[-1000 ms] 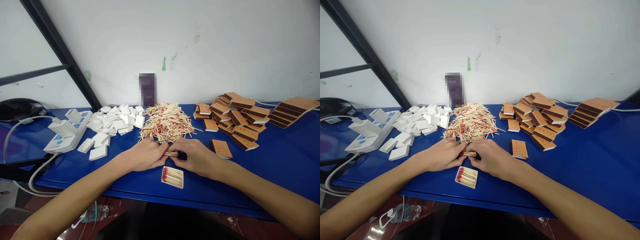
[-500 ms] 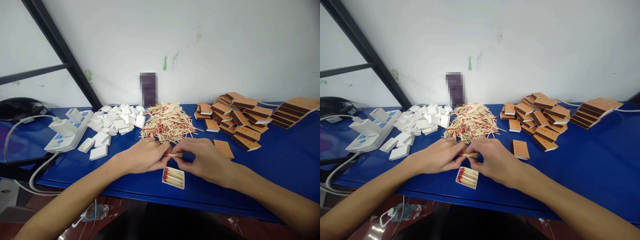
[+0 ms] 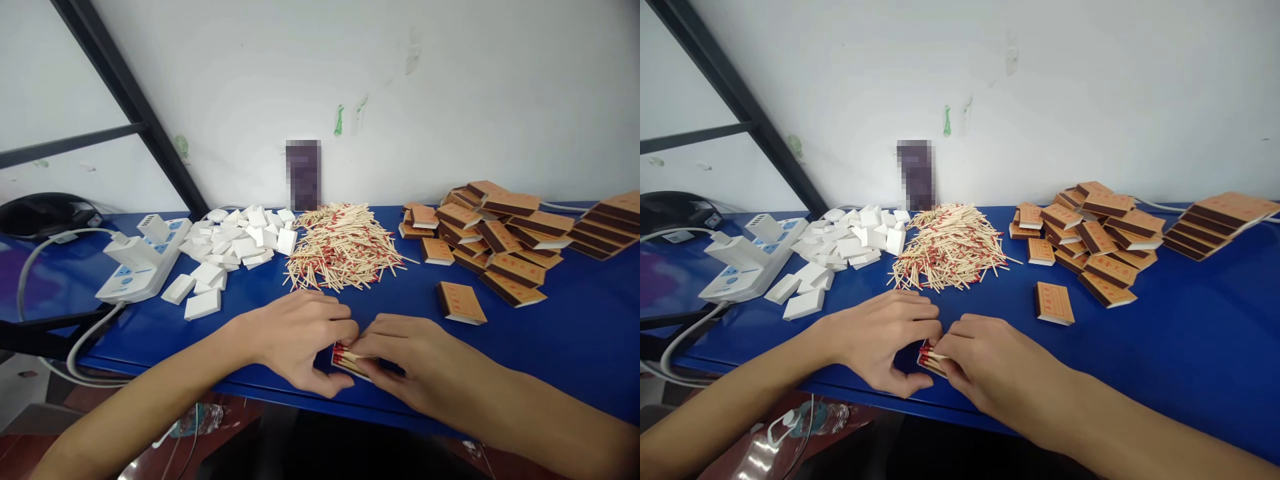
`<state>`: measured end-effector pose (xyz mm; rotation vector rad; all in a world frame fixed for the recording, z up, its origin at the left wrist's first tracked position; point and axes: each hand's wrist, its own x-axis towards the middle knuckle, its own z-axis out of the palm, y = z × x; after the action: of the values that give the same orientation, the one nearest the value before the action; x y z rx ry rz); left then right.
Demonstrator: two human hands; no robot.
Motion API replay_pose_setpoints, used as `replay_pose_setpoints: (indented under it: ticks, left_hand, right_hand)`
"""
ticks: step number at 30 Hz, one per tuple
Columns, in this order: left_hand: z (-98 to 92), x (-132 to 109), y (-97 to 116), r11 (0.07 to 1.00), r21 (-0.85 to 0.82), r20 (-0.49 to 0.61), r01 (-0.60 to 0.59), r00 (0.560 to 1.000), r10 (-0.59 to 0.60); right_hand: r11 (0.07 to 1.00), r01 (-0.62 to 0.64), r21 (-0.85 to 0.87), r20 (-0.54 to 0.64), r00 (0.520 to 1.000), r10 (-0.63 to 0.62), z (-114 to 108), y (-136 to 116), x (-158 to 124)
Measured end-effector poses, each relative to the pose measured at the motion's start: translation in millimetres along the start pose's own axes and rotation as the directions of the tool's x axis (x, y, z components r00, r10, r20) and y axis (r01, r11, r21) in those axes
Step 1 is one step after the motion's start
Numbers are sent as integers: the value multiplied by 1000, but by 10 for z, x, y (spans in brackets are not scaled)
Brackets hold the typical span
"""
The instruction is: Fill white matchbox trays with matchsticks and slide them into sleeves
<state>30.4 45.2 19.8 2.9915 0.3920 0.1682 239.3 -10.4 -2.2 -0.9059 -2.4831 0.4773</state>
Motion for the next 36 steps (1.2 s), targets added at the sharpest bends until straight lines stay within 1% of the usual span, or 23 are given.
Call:
replay_pose_setpoints:
  ticks: [3,8,11,15,19,21,23,25,28,32,36]
  left_hand:
    - [8,-5,-22,999,7,-13,33,999,-33]
    - [34,-16,-63,994,-50,-20,94,995,-96]
    - [35,-14,-87,994,-43,-40,104,994,-106]
    - [46,-7,-111,995,-45,-56,84,995,-86]
    - [66,-1,-114,998,-35,-80,58,995,-61]
    - [72,0,-114,999,-30,-95,44,994,-47]
    - [77,-2,-120,999,-24,-106,38,994,-41]
    - [82,-4,-131,999,-21,-112,35,993,-37]
    - [89,-10,-158,998,-39,-128,41,991,-46]
    - [97,-18,-192,995,-95,-145,39,988,-53]
    - [112,-12,-200,995,-98,-178,27,983,-44]
  right_hand:
    - [1000,16,-26,-6,1000,-16,-19,29,8]
    - [996,52,-71,14,999,-51,-44,90,11]
    - [998,39,-47,34,999,-38,-63,88,3]
    - [999,44,4,17,999,-44,-66,69,8]
    - [990,107,-91,4,994,-107,-47,115,23]
    - [980,124,-153,-23,991,-129,-41,152,24]
    - [975,118,-187,-58,990,-131,-40,173,24]
    - [979,101,-175,-73,991,-115,-45,171,27]
    - [988,95,-122,-36,994,-100,-63,141,37]
    - [984,119,-133,26,993,-116,-88,125,47]
    - [976,142,-165,5,990,-143,-81,155,48]
